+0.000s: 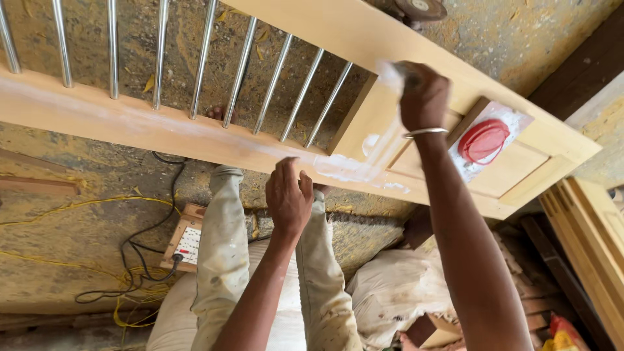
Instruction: The person applies a white substance to a wooden headboard using a putty knife. They spread the filler across the slats and the frame, smoothing it into the grooves and corners.
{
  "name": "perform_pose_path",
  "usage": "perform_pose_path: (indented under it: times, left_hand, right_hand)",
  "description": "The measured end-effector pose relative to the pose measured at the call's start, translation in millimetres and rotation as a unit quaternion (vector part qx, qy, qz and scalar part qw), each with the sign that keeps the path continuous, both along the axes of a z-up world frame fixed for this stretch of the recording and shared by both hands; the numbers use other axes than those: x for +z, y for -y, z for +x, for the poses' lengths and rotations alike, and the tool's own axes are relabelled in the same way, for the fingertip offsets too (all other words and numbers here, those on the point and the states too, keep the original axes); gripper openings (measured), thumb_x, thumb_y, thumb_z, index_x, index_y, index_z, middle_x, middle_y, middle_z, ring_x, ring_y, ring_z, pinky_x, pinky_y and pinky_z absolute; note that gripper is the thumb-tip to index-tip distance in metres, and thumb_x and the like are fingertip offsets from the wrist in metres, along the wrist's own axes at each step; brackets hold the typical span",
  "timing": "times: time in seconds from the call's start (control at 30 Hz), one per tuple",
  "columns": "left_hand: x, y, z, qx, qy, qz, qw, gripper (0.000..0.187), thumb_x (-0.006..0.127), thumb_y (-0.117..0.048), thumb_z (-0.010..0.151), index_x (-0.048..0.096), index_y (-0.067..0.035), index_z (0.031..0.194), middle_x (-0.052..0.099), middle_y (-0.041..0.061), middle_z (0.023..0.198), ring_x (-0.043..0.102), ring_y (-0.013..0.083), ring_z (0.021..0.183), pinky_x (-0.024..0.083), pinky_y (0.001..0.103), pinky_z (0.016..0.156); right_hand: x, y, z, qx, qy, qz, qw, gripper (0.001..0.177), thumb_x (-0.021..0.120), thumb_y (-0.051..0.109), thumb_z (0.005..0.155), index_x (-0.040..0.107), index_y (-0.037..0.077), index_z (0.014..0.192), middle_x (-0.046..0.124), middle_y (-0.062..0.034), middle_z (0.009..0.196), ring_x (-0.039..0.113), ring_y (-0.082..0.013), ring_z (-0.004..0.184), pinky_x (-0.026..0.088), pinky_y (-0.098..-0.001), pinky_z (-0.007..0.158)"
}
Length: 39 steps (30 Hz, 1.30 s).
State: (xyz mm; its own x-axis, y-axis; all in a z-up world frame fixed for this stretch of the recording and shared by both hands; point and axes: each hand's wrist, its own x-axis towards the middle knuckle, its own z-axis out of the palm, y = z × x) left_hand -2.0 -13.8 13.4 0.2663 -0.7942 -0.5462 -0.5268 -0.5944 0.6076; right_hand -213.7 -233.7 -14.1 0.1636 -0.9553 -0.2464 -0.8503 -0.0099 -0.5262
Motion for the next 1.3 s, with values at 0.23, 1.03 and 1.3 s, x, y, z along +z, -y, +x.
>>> perform_pose_path:
  times: [0.23, 1.03, 1.3]
  left_hand:
    - [1.3, -4.7, -10.3, 0.003, -0.031, -0.022, 0.999, 0.024, 0.064, -0.011, 0.096, 0.058, -0.003, 0.118, 0.067, 0.016, 0.109, 0.070, 0.0328, 0.101, 0.057, 0.043, 0.084]
    - [-12.4, -12.1, -29.9, -0.029, -0.067, 0.014, 0.997, 0.031, 0.064, -0.011, 0.097, 0.056, -0.005, 0.126, 0.068, 0.013, 0.110, 0.070, 0.0231, 0.076, 0.057, 0.040, 0.069]
    - [-8.8, -12.3, -31.6, -0.049, -0.017, -0.064, 0.997, 0.026, 0.064, -0.010, 0.098, 0.057, -0.006, 0.123, 0.067, 0.012, 0.108, 0.067, 0.0250, 0.088, 0.056, 0.040, 0.078]
  right_hand:
    - [-4.4, -16.2, -9.3, 0.148, -0.076, -0.085, 0.983, 0.026, 0.060, -0.010, 0.090, 0.073, 0.002, 0.109, 0.075, -0.0161, 0.113, 0.071, -0.0344, 0.107, 0.056, -0.0448, 0.095]
    - [-4.3, -34.6, -60.9, 0.162, -0.038, -0.060, 0.984, 0.039, 0.057, -0.011, 0.084, 0.074, 0.003, 0.115, 0.072, -0.0170, 0.116, 0.070, -0.0360, 0.107, 0.056, -0.0442, 0.093]
    - [7.0, -44.2, -94.8, 0.133, -0.085, -0.068, 0.985, 0.031, 0.062, -0.009, 0.086, 0.074, 0.007, 0.109, 0.076, -0.0094, 0.112, 0.069, -0.0300, 0.104, 0.048, -0.0415, 0.096]
